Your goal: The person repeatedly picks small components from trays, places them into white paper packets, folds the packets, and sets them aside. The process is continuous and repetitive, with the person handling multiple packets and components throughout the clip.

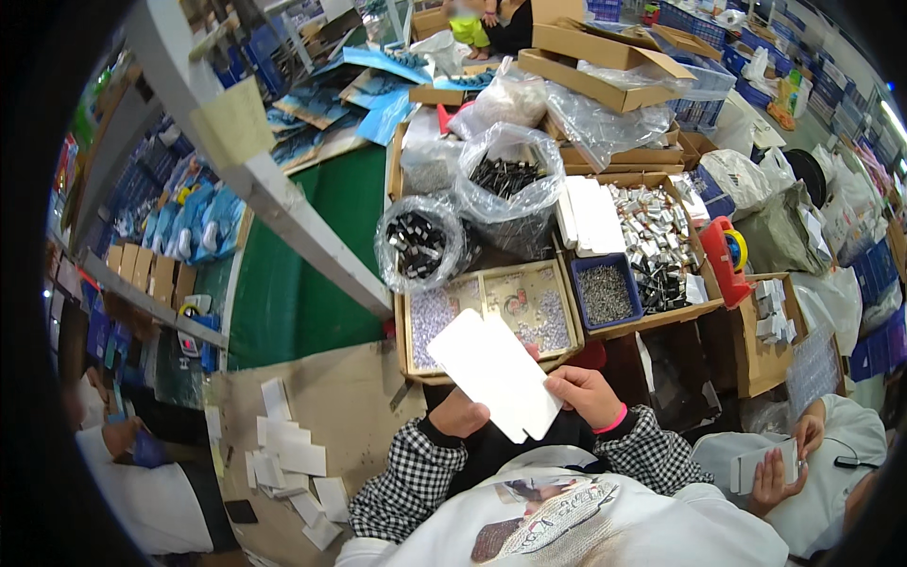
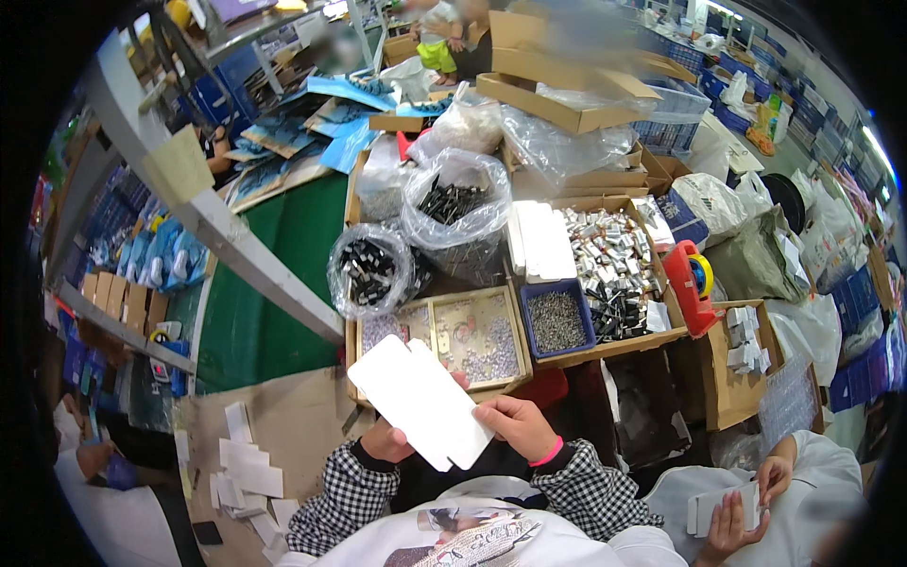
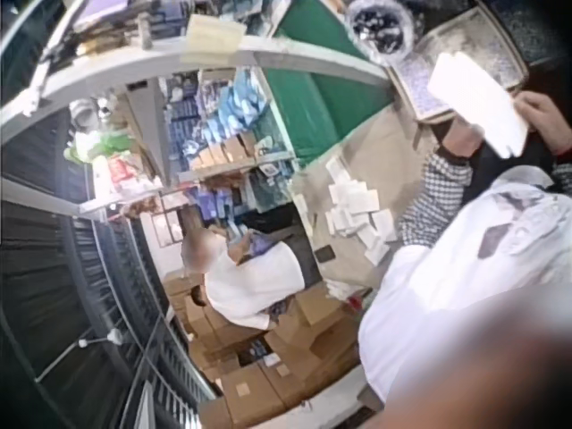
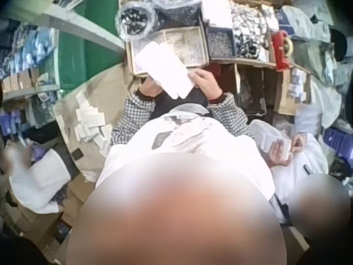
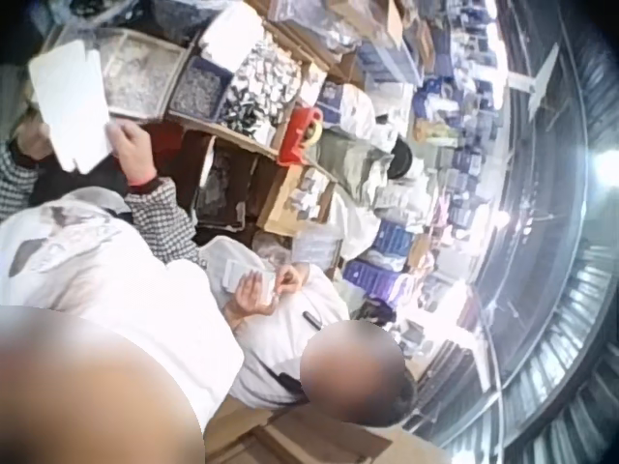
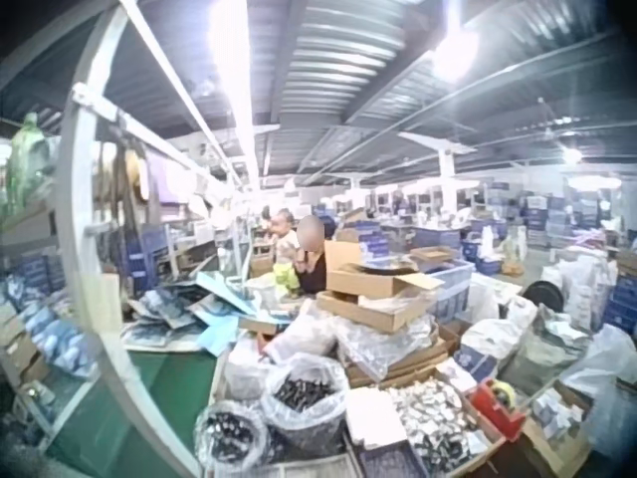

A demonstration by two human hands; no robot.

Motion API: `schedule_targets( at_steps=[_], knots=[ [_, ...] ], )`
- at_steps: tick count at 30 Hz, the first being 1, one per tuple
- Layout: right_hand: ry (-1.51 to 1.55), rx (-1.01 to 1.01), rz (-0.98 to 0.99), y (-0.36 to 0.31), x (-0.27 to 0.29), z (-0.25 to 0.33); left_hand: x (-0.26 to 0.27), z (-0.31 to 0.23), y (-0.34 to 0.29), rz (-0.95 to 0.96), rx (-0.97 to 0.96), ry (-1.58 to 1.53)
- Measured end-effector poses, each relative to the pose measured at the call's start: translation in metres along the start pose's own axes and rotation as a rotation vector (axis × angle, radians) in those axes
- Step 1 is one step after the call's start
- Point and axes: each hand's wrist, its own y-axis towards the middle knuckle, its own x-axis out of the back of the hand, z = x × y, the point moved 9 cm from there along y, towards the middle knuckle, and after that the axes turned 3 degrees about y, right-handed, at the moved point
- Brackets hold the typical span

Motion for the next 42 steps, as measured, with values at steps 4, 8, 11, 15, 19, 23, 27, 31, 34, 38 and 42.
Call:
schedule_targets(
  at_steps=[4,8,11,15,19,23,27,31,34,38,42],
  knots=[
    [-0.523,0.317,-0.096,-0.016,-0.013,0.051,-0.004,0.006,-0.013,0.066,0.072,0.115],
    [-0.718,0.639,0.071,-0.039,-0.053,0.100,-0.012,0.019,-0.027,0.188,0.170,0.430],
    [-0.798,0.702,0.257,-0.044,-0.083,0.106,-0.017,0.016,-0.033,0.233,0.145,0.538],
    [-0.877,0.641,0.305,-0.043,-0.094,0.100,-0.018,0.012,-0.041,0.216,0.121,0.727],
    [-1.064,0.478,0.298,-0.036,-0.091,0.087,-0.009,0.012,-0.043,0.111,0.153,0.716],
    [-0.959,0.539,0.333,-0.041,-0.089,0.095,-0.008,0.017,-0.047,0.074,0.217,0.465],
    [-0.343,0.343,0.311,-0.034,-0.064,0.088,-0.030,0.023,-0.055,0.257,0.205,0.108],
    [-0.348,0.479,0.661,-0.042,-0.085,0.073,-0.056,0.037,-0.065,0.514,0.226,-0.172],
    [-0.282,0.329,0.684,-0.041,-0.081,0.053,-0.071,0.045,-0.067,0.615,0.237,-0.382],
    [-0.268,0.285,0.666,-0.040,-0.074,0.050,-0.077,0.038,-0.055,0.643,0.102,-0.563],
    [-0.216,0.335,0.566,-0.040,-0.047,0.070,-0.021,0.052,-0.050,-0.057,0.202,-0.106]
  ],
)
